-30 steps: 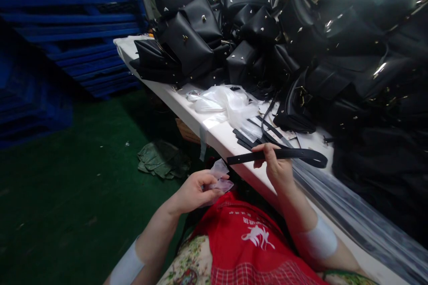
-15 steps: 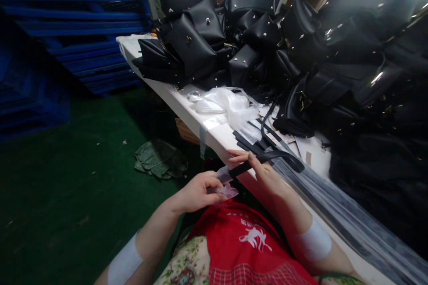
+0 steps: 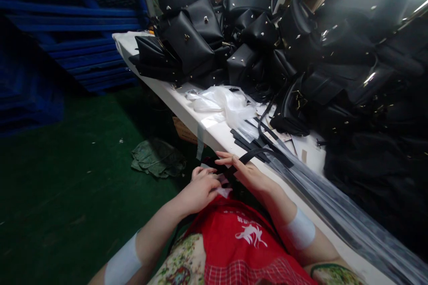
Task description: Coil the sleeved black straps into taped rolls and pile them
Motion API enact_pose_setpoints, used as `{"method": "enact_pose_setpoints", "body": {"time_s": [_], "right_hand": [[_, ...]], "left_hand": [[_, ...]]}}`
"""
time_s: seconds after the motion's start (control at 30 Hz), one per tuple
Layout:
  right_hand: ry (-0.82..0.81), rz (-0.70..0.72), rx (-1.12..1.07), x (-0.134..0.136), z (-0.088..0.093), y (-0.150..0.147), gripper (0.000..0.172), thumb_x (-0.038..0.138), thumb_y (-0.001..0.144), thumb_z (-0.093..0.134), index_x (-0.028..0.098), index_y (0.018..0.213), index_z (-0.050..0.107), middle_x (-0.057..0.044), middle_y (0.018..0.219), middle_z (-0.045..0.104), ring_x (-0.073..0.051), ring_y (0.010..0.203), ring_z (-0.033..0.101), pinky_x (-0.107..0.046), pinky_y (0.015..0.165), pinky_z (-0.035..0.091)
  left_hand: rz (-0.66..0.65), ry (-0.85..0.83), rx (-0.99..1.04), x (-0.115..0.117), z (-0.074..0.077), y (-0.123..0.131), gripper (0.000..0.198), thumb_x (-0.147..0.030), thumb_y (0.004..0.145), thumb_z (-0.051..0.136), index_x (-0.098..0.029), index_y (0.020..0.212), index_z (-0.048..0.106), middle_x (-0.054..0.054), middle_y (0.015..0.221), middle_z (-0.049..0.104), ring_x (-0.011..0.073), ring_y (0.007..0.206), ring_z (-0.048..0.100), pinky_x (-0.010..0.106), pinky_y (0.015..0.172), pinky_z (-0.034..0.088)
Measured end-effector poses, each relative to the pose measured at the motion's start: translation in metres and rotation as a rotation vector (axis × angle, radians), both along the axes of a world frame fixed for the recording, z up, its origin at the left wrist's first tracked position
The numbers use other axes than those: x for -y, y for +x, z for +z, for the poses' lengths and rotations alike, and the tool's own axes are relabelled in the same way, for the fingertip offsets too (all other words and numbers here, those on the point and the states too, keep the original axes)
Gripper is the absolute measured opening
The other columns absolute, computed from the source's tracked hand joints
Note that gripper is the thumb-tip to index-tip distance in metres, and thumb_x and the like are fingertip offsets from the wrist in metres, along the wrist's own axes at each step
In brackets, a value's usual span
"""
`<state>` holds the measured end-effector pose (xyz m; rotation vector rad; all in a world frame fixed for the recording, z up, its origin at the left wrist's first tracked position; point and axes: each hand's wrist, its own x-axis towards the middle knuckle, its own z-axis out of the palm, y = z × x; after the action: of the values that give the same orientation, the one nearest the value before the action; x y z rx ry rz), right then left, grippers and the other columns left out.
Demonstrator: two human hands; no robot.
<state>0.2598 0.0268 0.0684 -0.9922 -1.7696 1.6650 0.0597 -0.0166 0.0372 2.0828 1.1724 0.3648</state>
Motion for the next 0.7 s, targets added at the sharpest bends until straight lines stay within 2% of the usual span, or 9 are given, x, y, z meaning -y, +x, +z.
{"method": "enact_pose_setpoints", "body": {"time_s": [0.07,0.1,0.17,0.23,0.3,0.4,0.53,0.63,0.7], "right_hand": [[-0.004,0.011,-0.016,0.0,-0.002,0.0,0.057,0.061,0.097,0.029,0.026,0.118,0.069,-0.004,0.149,0.045,-0.023,0.134,0.044,-0.041,0.111,0.037],[0.001,0.015,-0.025,-0.001,-0.002,0.001,0.057,0.061,0.097,0.029,0.027,0.118,0.068,-0.003,0.149,0.044,-0.023,0.134,0.044,-0.04,0.111,0.038],[0.025,0.019,-0.036,-0.003,-0.002,0.002,0.055,0.061,0.097,0.029,0.028,0.119,0.068,-0.002,0.149,0.045,-0.022,0.135,0.043,-0.04,0.113,0.034],[0.047,0.033,-0.029,-0.005,0.0,0.003,0.054,0.059,0.098,0.028,0.029,0.121,0.067,-0.001,0.148,0.046,-0.022,0.136,0.042,-0.04,0.117,0.028],[0.049,0.068,-0.032,-0.007,0.0,0.002,0.053,0.057,0.099,0.028,0.028,0.122,0.066,-0.002,0.147,0.048,-0.021,0.136,0.042,-0.04,0.118,0.025],[0.031,0.142,-0.054,-0.007,-0.003,-0.005,0.055,0.057,0.099,0.026,0.026,0.126,0.064,-0.002,0.144,0.051,-0.019,0.136,0.043,-0.039,0.119,0.025],[0.004,0.208,-0.037,-0.004,-0.011,-0.016,0.056,0.06,0.098,0.03,0.025,0.128,0.062,-0.004,0.138,0.057,-0.019,0.131,0.048,-0.038,0.118,0.026],[-0.09,0.164,-0.086,-0.004,-0.014,-0.017,0.055,0.059,0.097,0.037,0.022,0.13,0.061,-0.006,0.137,0.058,-0.022,0.128,0.051,-0.04,0.114,0.032],[-0.193,0.131,-0.134,-0.004,-0.013,-0.016,0.057,0.058,0.098,0.033,0.02,0.13,0.061,-0.008,0.137,0.058,-0.023,0.128,0.051,-0.042,0.114,0.033]], "left_hand": [[-0.004,0.001,-0.012,-0.001,0.0,0.0,0.015,-0.017,0.081,0.059,-0.024,0.075,0.071,0.004,0.1,0.072,0.0316,0.124,0.045,0.057,0.108,0.014],[-0.03,-0.02,0.009,-0.002,0.001,0.0,0.015,-0.016,0.081,0.058,-0.023,0.075,0.07,0.004,0.098,0.072,0.0297,0.119,0.05,0.055,0.108,0.017],[-0.103,-0.097,0.095,-0.005,0.003,-0.003,0.015,-0.017,0.082,0.056,-0.02,0.074,0.068,0.003,0.091,0.07,0.0234,0.1,0.059,0.044,0.101,0.033],[-0.146,-0.175,0.195,-0.006,0.006,-0.004,0.017,-0.019,0.084,0.053,-0.017,0.073,0.065,0.002,0.084,0.066,0.0173,0.08,0.06,0.031,0.082,0.044],[-0.149,-0.218,0.268,-0.006,0.009,-0.004,0.02,-0.023,0.087,0.051,-0.016,0.073,0.063,0.001,0.077,0.062,0.0146,0.07,0.057,0.025,0.069,0.044],[-0.14,-0.257,0.35,-0.004,0.01,-0.001,0.024,-0.026,0.09,0.048,-0.015,0.074,0.062,-0.001,0.071,0.059,0.0121,0.063,0.053,0.023,0.062,0.042],[-0.071,-0.257,0.359,0.002,0.007,-0.001,0.024,-0.026,0.09,0.048,-0.015,0.075,0.062,-0.001,0.07,0.058,0.012,0.063,0.052,0.023,0.063,0.042],[-0.049,-0.183,0.301,0.006,0.007,-0.007,0.023,-0.027,0.09,0.049,-0.016,0.076,0.064,0.001,0.079,0.058,0.0138,0.073,0.054,0.024,0.07,0.042],[-0.088,-0.176,0.278,0.007,0.008,-0.011,0.025,-0.03,0.091,0.049,-0.016,0.077,0.064,0.001,0.08,0.057,0.0138,0.074,0.053,0.025,0.07,0.042]]}}
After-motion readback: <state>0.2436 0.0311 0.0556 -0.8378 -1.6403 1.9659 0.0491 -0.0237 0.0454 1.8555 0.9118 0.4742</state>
